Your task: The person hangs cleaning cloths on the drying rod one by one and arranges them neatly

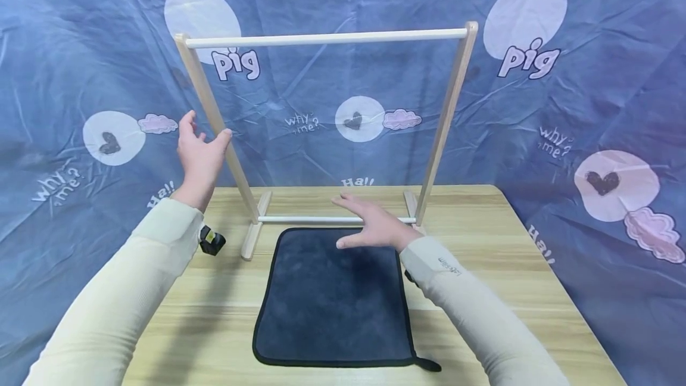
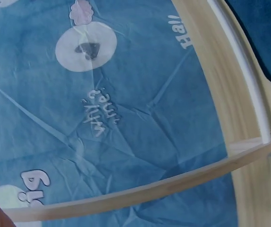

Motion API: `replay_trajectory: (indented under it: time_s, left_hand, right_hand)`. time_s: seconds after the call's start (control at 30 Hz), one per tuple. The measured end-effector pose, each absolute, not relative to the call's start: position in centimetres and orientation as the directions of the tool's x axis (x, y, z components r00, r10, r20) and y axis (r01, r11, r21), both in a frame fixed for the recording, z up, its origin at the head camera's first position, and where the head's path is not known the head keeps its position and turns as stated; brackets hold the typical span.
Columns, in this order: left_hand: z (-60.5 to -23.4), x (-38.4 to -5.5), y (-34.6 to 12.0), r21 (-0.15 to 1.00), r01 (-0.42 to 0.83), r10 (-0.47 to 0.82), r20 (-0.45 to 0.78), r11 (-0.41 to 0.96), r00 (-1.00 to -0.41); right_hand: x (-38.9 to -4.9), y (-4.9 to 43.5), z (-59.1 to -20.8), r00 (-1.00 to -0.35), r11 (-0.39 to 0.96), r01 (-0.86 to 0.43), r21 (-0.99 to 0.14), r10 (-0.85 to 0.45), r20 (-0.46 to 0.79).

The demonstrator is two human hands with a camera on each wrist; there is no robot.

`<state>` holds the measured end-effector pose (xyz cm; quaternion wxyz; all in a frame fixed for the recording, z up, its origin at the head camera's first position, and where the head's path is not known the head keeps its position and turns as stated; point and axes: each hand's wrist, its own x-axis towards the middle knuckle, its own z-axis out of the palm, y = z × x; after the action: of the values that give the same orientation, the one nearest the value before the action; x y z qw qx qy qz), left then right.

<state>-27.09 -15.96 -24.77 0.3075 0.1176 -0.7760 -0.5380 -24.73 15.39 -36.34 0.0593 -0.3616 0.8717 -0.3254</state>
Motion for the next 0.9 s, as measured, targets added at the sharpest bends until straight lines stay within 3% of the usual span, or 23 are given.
replay_trajectory:
  time_s: [0.2,0.47,0.7,0.9]
  left_hand:
    - [-25.2,-28.3,-16.3,0.964,0.134,-0.546,0.241,0.228,-0.802]
    - [-25.5,-30.3,-16.7,0.965,0.221,-0.590,0.259,0.138,-0.765]
    - [-25.6,-31.1,-17.0,0.966,0.232,-0.604,0.255,0.118,-0.755]
    - [-25.5,-31.5,-17.3,0.960,0.226,-0.623,0.280,0.167,-0.731]
  right_hand:
    - [-24.1,15.8,-38.4,-0.747,0.509,-0.551,-0.661,-0.655,0.118]
    - [-23.5,15.5,-41.4,-0.764,0.503,-0.488,-0.713,-0.641,0.071]
    - [-23.4,15.5,-43.8,-0.781,0.543,-0.438,-0.717,-0.625,0.004]
    - [-23.6,15.4,-45.7,-0.771,0.582,-0.475,-0.660,-0.637,-0.007]
